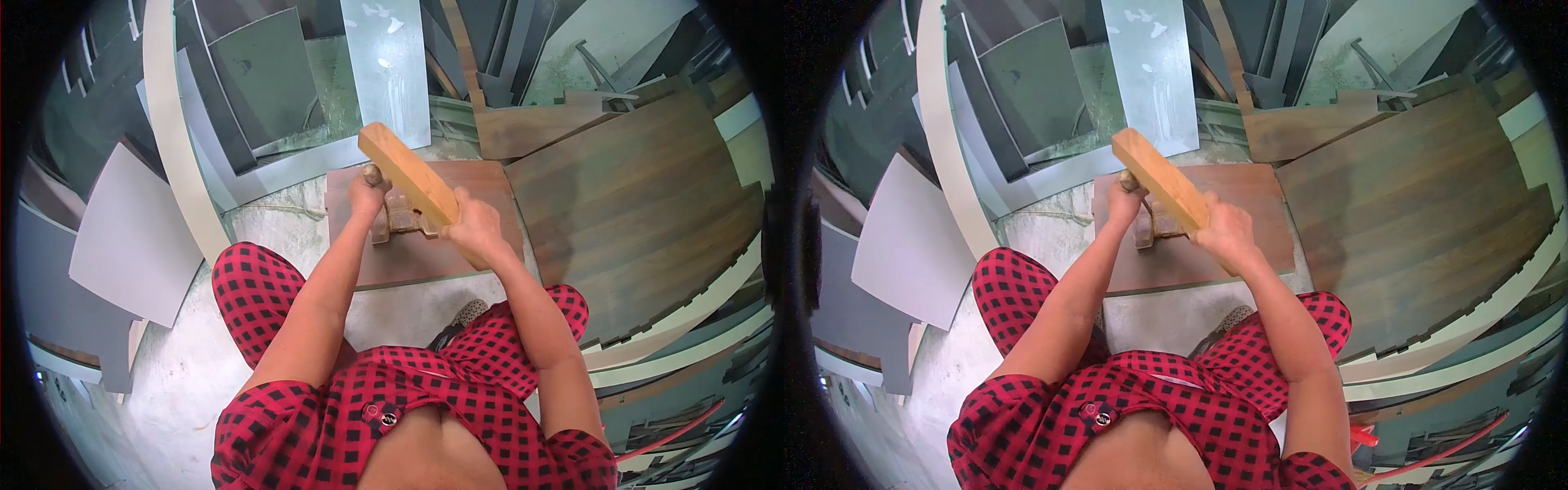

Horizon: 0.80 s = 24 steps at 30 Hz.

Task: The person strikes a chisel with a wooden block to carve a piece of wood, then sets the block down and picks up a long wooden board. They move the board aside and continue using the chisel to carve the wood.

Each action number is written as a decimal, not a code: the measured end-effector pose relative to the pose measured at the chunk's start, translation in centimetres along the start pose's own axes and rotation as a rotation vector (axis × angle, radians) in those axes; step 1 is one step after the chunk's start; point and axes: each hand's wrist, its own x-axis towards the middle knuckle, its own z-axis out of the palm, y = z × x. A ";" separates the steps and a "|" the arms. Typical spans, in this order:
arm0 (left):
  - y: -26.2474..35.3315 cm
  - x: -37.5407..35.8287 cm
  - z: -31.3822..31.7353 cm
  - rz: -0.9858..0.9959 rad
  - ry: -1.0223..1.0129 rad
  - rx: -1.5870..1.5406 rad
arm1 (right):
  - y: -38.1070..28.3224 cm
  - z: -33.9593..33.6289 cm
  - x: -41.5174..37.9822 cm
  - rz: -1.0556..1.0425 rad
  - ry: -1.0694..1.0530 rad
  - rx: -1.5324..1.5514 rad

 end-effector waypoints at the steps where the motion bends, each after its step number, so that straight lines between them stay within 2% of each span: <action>1: -0.8 0.3 0.0 0.020 0.009 0.049 | -0.2 -0.2 0.1 0.055 0.007 -0.018; 3: -3.8 1.9 -0.3 -0.029 0.012 -0.038 | 0.2 0.0 0.6 0.114 0.018 -0.034; 5: -3.2 1.3 -1.8 -0.155 0.045 -0.321 | 2.5 1.4 1.3 0.164 0.004 -0.125; 6: -3.1 0.9 -2.4 -0.154 0.044 -0.320 | 3.4 2.0 1.2 0.165 0.005 -0.124; 8: -3.3 0.7 -3.6 -0.426 0.166 -0.575 | 5.0 3.1 0.8 0.188 -0.089 -0.245; 9: -3.7 0.5 -4.1 -0.505 0.191 -0.595 | 5.7 3.5 0.7 0.190 -0.088 -0.244; 10: -4.3 0.2 -4.5 -0.504 0.191 -0.594 | 6.3 4.0 0.6 0.211 -0.169 -0.286; 11: -4.9 -0.2 -4.9 -0.597 0.220 -0.696 | 6.8 4.5 0.6 0.231 -0.252 -0.328; 13: -5.2 -0.7 -5.6 -0.762 0.281 -0.790 | 6.8 4.6 0.8 0.271 -0.257 -0.327; 15: -4.6 -0.7 -5.4 -0.760 0.298 -0.787 | 6.6 4.4 1.1 0.316 -0.261 -0.322; 17: -3.4 -0.5 -5.2 -0.756 0.314 -0.777 | 6.1 4.0 1.3 0.369 -0.378 -0.335; 19: -2.1 0.5 -4.2 -0.450 0.144 -0.582 | 6.2 4.2 1.4 0.374 -0.378 -0.332; 20: -1.6 0.8 -3.7 -0.450 0.142 -0.580 | 6.3 4.2 1.4 0.377 -0.378 -0.335; 22: -0.6 1.1 -2.7 -0.211 0.038 -0.387 | 6.4 4.2 1.3 0.373 -0.385 -0.332; 24: 0.3 0.9 -2.3 -0.169 0.013 -0.378 | 6.5 4.2 1.1 0.373 -0.389 -0.331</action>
